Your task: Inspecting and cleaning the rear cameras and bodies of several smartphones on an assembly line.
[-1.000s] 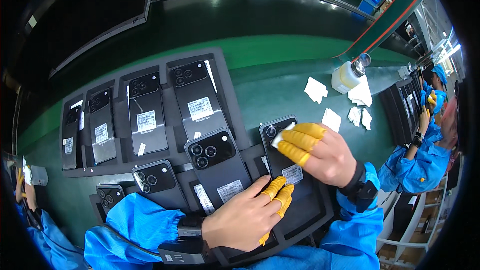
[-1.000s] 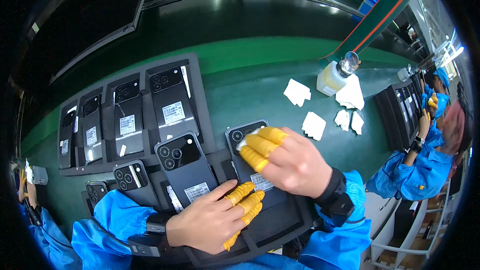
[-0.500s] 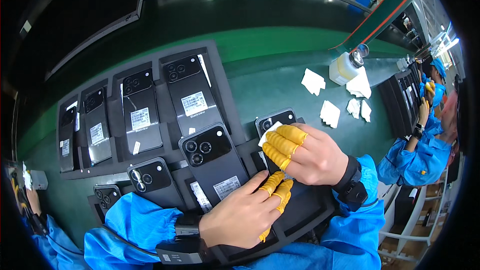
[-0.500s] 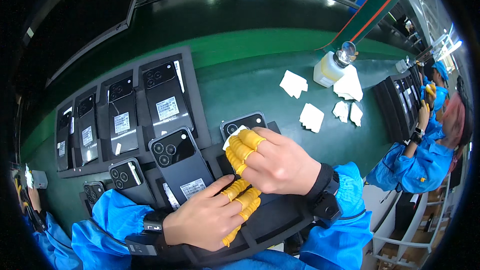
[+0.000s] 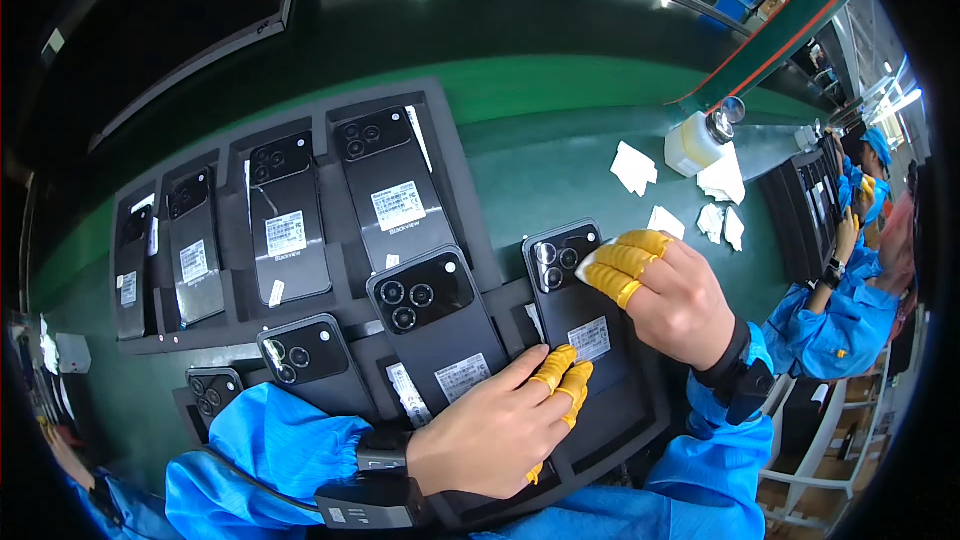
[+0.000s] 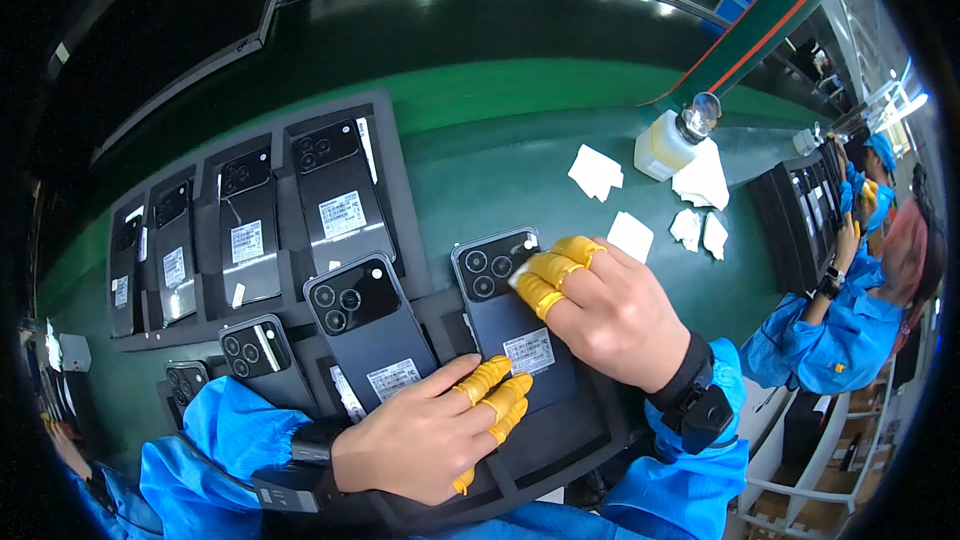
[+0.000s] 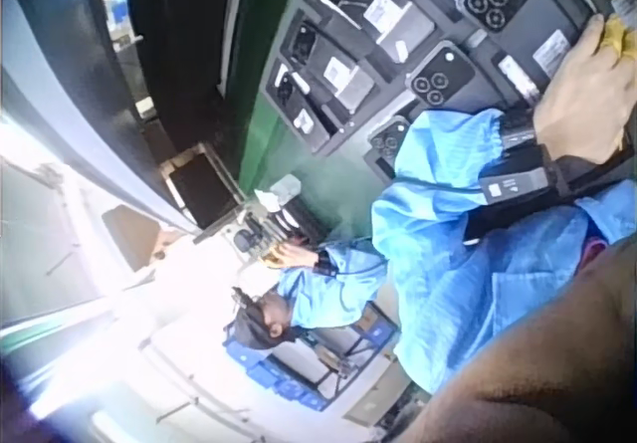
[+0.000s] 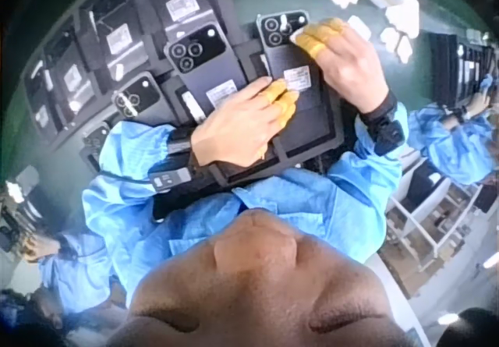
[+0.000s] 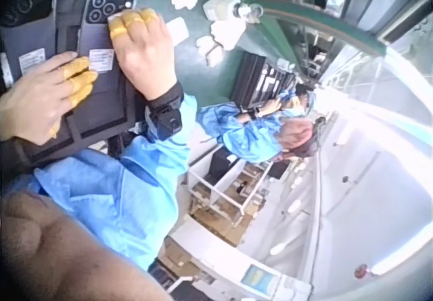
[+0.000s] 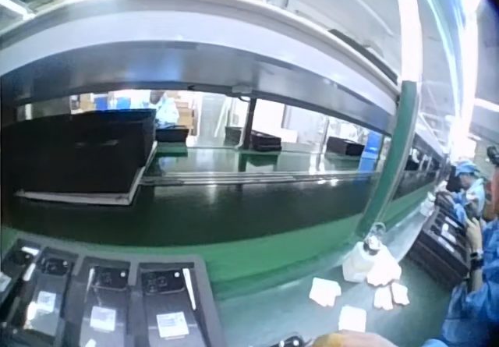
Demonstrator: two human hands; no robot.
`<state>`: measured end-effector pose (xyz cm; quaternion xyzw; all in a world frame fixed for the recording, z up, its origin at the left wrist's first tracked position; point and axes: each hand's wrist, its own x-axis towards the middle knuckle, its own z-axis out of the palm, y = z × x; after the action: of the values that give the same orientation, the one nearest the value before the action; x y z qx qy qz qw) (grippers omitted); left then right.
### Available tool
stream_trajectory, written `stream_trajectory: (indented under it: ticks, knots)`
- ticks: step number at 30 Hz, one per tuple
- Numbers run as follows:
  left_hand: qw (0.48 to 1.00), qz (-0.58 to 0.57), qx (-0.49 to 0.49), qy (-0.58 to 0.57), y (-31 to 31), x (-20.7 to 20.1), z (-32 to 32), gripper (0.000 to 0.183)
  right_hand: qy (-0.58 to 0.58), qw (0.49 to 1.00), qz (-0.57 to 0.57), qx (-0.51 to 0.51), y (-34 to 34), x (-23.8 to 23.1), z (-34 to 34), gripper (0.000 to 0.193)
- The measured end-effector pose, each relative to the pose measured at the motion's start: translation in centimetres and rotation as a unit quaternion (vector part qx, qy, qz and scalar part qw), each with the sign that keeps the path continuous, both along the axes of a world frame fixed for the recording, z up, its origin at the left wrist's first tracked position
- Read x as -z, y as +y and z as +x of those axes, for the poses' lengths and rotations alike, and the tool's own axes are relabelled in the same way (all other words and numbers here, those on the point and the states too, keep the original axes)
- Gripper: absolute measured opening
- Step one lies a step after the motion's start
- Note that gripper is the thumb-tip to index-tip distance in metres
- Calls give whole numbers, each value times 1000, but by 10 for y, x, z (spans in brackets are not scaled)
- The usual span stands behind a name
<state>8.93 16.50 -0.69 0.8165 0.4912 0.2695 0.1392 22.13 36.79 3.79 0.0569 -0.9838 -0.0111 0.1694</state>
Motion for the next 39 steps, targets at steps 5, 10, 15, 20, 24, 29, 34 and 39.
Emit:
stream_trajectory:
  ticks: [5, 10, 15, 20, 24, 29, 34, 39]
  knots:
    - [999, -41, 20, 11, -2, -2, -2, 48, 4, 997, -2, -73, -18, 7, -26, 35]
    - [999, -31, 10, 9, -1, -3, -1, 46, -25, 995, 76, 61, 15, -4, -17, 37]
    - [999, -44, 19, 14, -1, -2, 0, 45, 1, 997, 20, -71, -16, -3, -28, 26]
    - [999, -40, 20, 16, -1, -4, -1, 44, -6, 996, 78, 53, 16, -9, -22, 19]
    - [998, -50, 23, 10, -2, 0, 2, 47, 26, 998, -41, -45, 13, 3, -26, 20]
    - [999, -29, 14, 20, -2, -1, -1, 53, -37, 989, -100, -98, 12, -2, -18, 25]
    - [1000, -18, 5, 3, -2, 4, 1, 51, -39, 990, -99, -90, 9, -1, -20, 14]
    - [998, -51, 29, 13, 0, 0, -2, 51, 40, 989, 25, 140, 46, -4, 26, 13]
